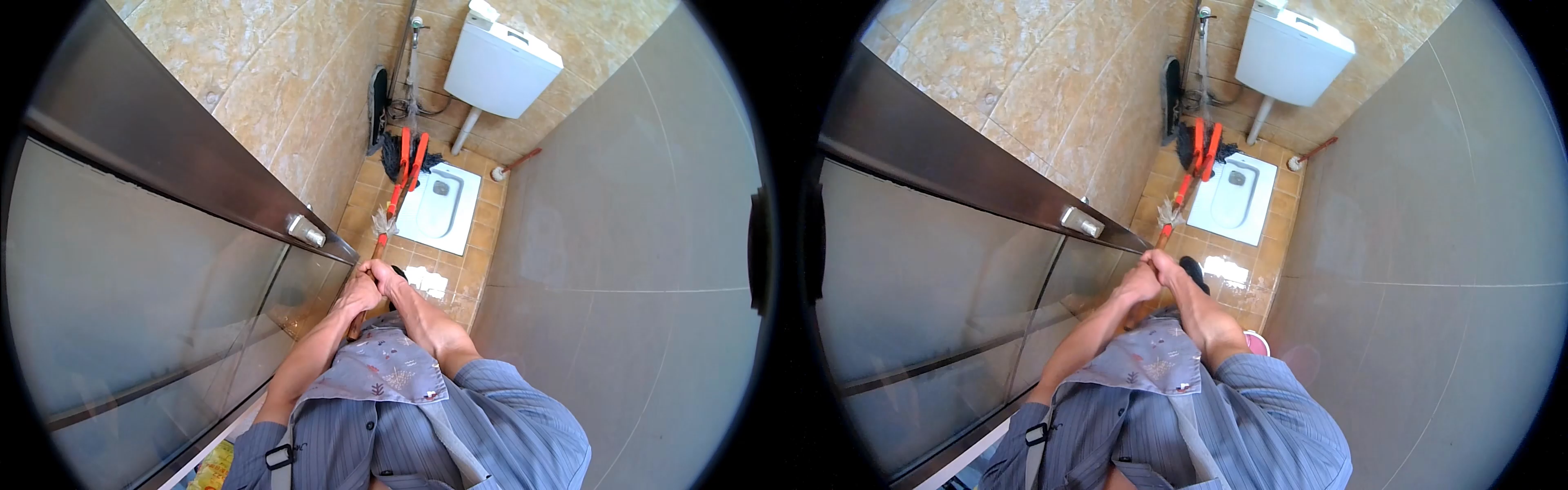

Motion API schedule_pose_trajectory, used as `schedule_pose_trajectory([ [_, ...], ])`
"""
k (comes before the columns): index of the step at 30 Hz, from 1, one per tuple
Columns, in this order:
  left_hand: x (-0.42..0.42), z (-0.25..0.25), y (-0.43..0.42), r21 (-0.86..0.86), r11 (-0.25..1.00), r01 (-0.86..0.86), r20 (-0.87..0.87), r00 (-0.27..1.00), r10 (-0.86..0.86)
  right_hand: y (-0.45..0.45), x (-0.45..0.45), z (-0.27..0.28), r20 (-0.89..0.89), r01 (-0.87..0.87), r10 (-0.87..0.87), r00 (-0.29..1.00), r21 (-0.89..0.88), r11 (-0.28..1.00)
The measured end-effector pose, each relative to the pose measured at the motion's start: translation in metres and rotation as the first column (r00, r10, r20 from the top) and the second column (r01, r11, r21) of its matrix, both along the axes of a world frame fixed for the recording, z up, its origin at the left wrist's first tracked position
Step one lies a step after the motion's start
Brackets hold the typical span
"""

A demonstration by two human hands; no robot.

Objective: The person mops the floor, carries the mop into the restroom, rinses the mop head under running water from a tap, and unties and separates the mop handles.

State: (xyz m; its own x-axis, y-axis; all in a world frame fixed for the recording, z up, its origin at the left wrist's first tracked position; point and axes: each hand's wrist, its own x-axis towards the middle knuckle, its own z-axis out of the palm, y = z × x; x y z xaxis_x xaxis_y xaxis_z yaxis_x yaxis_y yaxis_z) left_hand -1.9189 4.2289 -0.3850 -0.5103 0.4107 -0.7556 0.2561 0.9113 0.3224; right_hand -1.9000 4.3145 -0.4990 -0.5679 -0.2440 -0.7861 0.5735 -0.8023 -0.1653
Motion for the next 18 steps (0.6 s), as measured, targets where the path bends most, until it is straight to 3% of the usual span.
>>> schedule_pose_trajectory([
  [7,0.002,-0.002,-0.006,0.012,0.999,0.039,-0.013,0.999,-0.039,-0.006,0.002,0.006,0.056,0.016,-0.017,0.998,0.02,1.0],
  [11,0.001,0.024,-0.027,-0.022,1.0,-0.004,-0.014,1.0,0.003,-0.009,0.005,-0.034,-0.019,-0.053,0.054,0.998,0.068,0.996],
  [14,0.003,0.016,-0.065,-0.068,0.998,0.003,-0.091,0.996,-0.009,-0.016,0.003,-0.016,0.055,0.068,-0.071,0.996,0.053,0.996],
  [18,0.019,0.017,-0.113,-0.128,0.986,0.103,-0.139,0.983,-0.121,-0.03,0.002,-0.046,0.18,0.14,-0.15,0.972,0.069,0.988],
])
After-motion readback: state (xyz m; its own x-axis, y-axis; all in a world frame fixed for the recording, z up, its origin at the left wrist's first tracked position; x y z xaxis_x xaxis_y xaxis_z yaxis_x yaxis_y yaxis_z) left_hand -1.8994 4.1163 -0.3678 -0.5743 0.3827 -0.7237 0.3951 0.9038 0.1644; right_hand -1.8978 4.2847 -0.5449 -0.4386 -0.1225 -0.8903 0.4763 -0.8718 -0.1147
